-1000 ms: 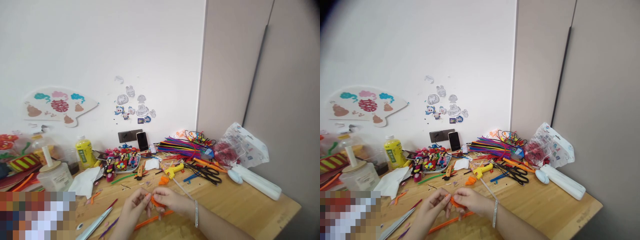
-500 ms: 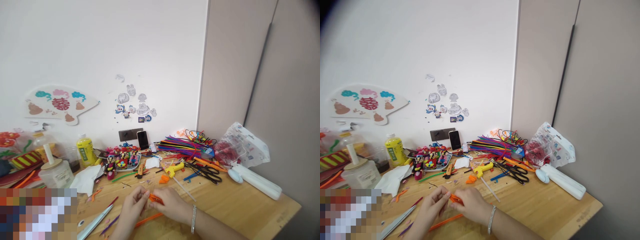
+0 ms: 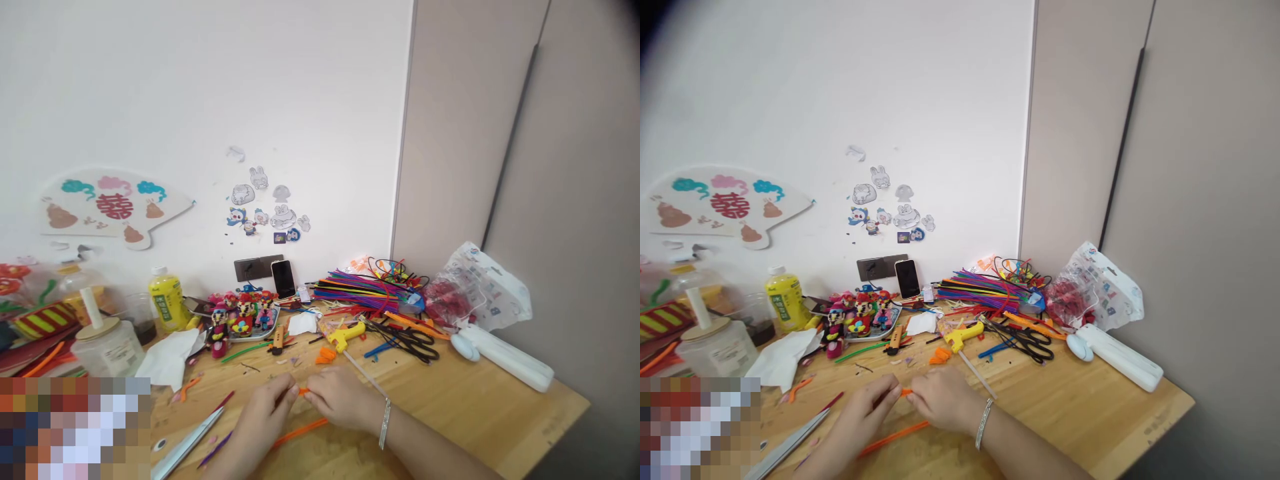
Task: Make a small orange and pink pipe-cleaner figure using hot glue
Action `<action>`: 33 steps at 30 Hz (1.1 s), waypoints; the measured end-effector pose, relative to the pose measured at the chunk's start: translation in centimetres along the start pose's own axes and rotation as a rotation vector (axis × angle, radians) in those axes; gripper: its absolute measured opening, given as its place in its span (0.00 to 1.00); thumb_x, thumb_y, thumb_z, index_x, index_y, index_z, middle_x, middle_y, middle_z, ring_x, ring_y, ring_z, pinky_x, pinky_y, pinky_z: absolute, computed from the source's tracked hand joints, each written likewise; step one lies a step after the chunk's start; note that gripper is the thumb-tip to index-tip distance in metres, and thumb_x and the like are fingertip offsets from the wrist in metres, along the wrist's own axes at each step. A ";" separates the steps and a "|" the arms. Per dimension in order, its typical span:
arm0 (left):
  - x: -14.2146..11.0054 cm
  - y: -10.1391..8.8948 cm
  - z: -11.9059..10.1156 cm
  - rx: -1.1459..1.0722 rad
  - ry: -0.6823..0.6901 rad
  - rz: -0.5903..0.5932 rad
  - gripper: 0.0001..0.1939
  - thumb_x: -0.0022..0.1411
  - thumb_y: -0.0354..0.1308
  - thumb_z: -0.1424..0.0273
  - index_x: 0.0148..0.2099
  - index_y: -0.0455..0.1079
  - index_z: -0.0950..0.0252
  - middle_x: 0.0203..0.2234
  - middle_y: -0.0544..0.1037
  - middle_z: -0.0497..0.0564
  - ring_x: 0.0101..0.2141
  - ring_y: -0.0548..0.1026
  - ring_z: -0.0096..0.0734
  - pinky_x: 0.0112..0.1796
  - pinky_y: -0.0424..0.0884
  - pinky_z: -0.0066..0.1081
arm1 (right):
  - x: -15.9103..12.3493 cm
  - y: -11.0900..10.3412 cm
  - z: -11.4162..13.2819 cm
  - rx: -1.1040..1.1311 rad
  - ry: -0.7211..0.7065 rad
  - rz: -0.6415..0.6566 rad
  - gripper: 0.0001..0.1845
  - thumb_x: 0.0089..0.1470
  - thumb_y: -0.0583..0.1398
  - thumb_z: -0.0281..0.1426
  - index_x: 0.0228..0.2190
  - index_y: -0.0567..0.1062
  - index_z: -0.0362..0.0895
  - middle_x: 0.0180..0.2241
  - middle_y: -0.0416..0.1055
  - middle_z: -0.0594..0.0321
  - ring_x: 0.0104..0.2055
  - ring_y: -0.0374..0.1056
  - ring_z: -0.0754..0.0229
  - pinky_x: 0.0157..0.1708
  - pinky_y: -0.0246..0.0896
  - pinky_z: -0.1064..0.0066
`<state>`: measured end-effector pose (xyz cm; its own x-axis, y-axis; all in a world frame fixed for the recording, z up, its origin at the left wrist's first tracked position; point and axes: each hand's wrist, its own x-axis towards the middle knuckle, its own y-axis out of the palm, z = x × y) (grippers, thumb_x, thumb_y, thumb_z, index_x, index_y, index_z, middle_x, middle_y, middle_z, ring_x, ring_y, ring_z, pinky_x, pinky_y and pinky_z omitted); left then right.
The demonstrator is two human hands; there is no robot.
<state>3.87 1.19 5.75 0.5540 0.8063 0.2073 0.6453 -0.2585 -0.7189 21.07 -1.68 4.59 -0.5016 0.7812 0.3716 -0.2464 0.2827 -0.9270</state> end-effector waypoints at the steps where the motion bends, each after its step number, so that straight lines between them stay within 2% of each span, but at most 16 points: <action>1: -0.1 -0.1 -0.2 0.001 -0.005 0.006 0.14 0.58 0.43 0.62 0.22 0.55 0.61 0.18 0.62 0.43 0.23 0.63 0.30 0.26 0.56 0.26 | 0.0 -0.1 -0.4 0.044 0.007 -0.015 0.14 0.55 0.50 0.34 0.25 0.69 0.41 0.22 0.68 0.64 0.24 0.59 0.65 0.24 0.45 0.74; 4: -0.4 -0.1 -0.6 -0.024 -0.002 0.017 0.15 0.58 0.43 0.62 0.22 0.55 0.60 0.18 0.63 0.43 0.23 0.63 0.30 0.26 0.56 0.26 | 0.0 -0.2 -1.4 0.241 0.051 -0.076 0.16 0.53 0.53 0.39 0.22 0.68 0.41 0.19 0.63 0.67 0.23 0.56 0.67 0.23 0.44 0.75; 8: -1.0 0.3 -1.0 -0.132 -0.003 0.039 0.15 0.57 0.46 0.60 0.22 0.57 0.60 0.18 0.64 0.44 0.23 0.62 0.30 0.28 0.56 0.27 | -0.1 -0.2 -2.0 0.644 0.151 -0.110 0.21 0.50 0.54 0.45 0.18 0.65 0.40 0.17 0.54 0.71 0.21 0.50 0.69 0.22 0.42 0.76; 12: -1.1 1.2 -1.2 -0.459 -0.107 -0.009 0.19 0.54 0.46 0.53 0.20 0.53 0.60 0.14 0.57 0.40 0.19 0.56 0.26 0.24 0.55 0.26 | 0.0 0.0 -1.0 1.134 0.256 -0.091 0.25 0.42 0.57 0.52 0.21 0.63 0.41 0.18 0.54 0.72 0.21 0.49 0.69 0.21 0.44 0.77; 15: -0.8 2.3 -1.2 -0.718 -0.155 -0.003 0.21 0.53 0.46 0.49 0.20 0.52 0.60 0.11 0.53 0.37 0.15 0.51 0.22 0.20 0.51 0.25 | 0.3 0.3 -0.1 1.357 0.244 -0.102 0.27 0.36 0.60 0.52 0.22 0.62 0.42 0.19 0.55 0.72 0.22 0.50 0.69 0.22 0.45 0.77; 17: -0.6 3.0 -0.9 -0.820 -0.156 0.024 0.22 0.51 0.48 0.48 0.20 0.54 0.62 0.10 0.53 0.36 0.13 0.50 0.19 0.18 0.48 0.24 | 0.4 0.7 0.2 1.387 0.222 -0.137 0.26 0.36 0.60 0.52 0.21 0.62 0.42 0.19 0.54 0.71 0.22 0.50 0.69 0.22 0.46 0.76; 21: -0.4 3.8 -0.3 -0.964 -0.187 0.107 0.22 0.48 0.53 0.49 0.21 0.55 0.63 0.08 0.53 0.35 0.11 0.47 0.16 0.16 0.44 0.23 | 0.5 1.1 0.4 1.296 0.199 -0.188 0.24 0.41 0.58 0.51 0.18 0.62 0.42 0.19 0.54 0.70 0.22 0.50 0.68 0.22 0.46 0.75; 24: -0.6 3.9 -0.3 -1.078 -0.212 0.168 0.20 0.48 0.55 0.51 0.22 0.56 0.63 0.09 0.52 0.35 0.11 0.46 0.15 0.15 0.42 0.23 | 0.5 1.3 0.2 1.244 0.199 -0.177 0.25 0.43 0.56 0.51 0.18 0.62 0.42 0.18 0.53 0.70 0.22 0.50 0.69 0.22 0.46 0.75; 33: -0.8 3.9 -0.5 -1.178 -0.239 0.203 0.19 0.49 0.56 0.54 0.21 0.56 0.63 0.10 0.55 0.37 0.12 0.49 0.16 0.15 0.47 0.22 | 0.4 2.1 -0.1 1.273 0.229 -0.130 0.25 0.49 0.51 0.49 0.16 0.59 0.42 0.16 0.51 0.72 0.19 0.48 0.70 0.20 0.45 0.76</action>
<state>6.16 -0.71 3.14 0.6698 0.7405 -0.0556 0.7092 -0.6157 0.3433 20.39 -0.72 2.82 -0.2940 0.9005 0.3204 -0.9549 -0.2622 -0.1393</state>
